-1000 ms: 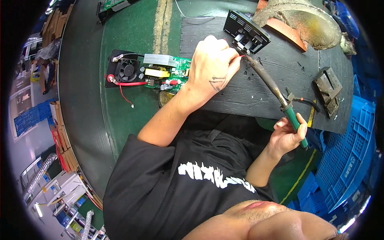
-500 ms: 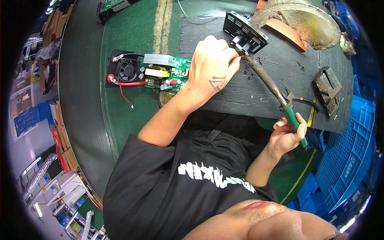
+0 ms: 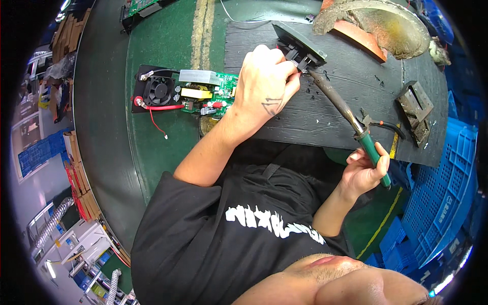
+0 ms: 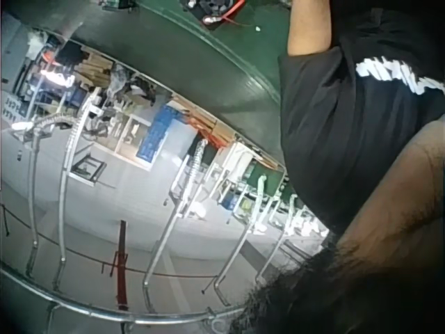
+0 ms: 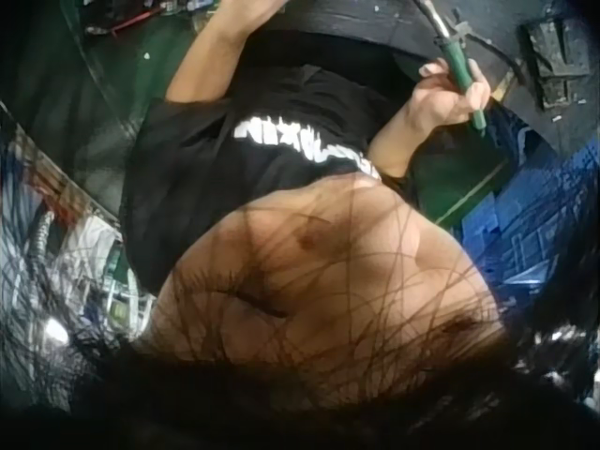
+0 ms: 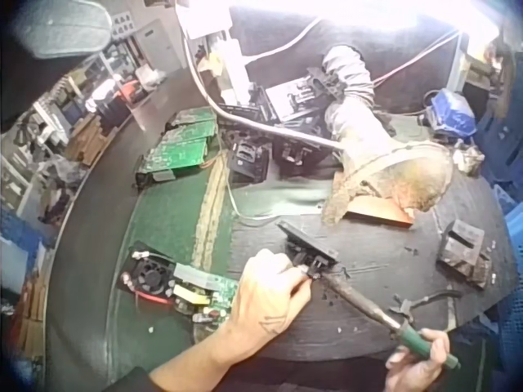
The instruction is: Soldering electronic components onto a printed circuit board at a workbench.
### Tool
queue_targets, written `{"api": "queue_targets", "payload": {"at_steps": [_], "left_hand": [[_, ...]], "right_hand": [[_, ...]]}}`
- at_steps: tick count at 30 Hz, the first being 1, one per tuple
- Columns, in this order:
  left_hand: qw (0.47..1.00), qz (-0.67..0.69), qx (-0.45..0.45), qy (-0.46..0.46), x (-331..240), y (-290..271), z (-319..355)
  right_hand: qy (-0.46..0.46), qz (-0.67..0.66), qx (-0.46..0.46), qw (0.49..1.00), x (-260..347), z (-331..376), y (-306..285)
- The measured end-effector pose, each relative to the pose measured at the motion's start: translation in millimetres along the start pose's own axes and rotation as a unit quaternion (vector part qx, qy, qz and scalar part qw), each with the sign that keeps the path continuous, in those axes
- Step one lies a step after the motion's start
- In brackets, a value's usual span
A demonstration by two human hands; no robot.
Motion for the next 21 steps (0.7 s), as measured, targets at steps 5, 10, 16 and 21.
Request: {"api": "queue_targets", "payload": {"at_steps": [5, 10, 16, 21], "left_hand": [[1.000, -0.005, -0.014, 0.010, -2, -2, -1], [1.000, 0.004, -0.012, 0.010, -4, -4, -1], [0.999, 0.009, -0.024, 0.028, 0, 2, -2], [0.998, 0.026, -0.023, 0.048, -4, 0, -13]], "right_hand": [[-0.008, 0.007, 0.000, 1.000, 3, 0, -3], [-0.014, 0.009, -0.007, 1.000, 6, 2, -7], [-0.008, 0.005, -0.009, 1.000, 5, 3, -8], [-0.021, 0.008, -0.012, 1.000, 9, -1, -4]]}}
Point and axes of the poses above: each hand's wrist, its own z-axis away from the middle knuckle, its own y-axis out of the palm, x = y × z, the point moved 3 cm from there along -z, towards the middle knuckle, and after that the axes turned 11 degrees about -y, right-handed, at the moved point
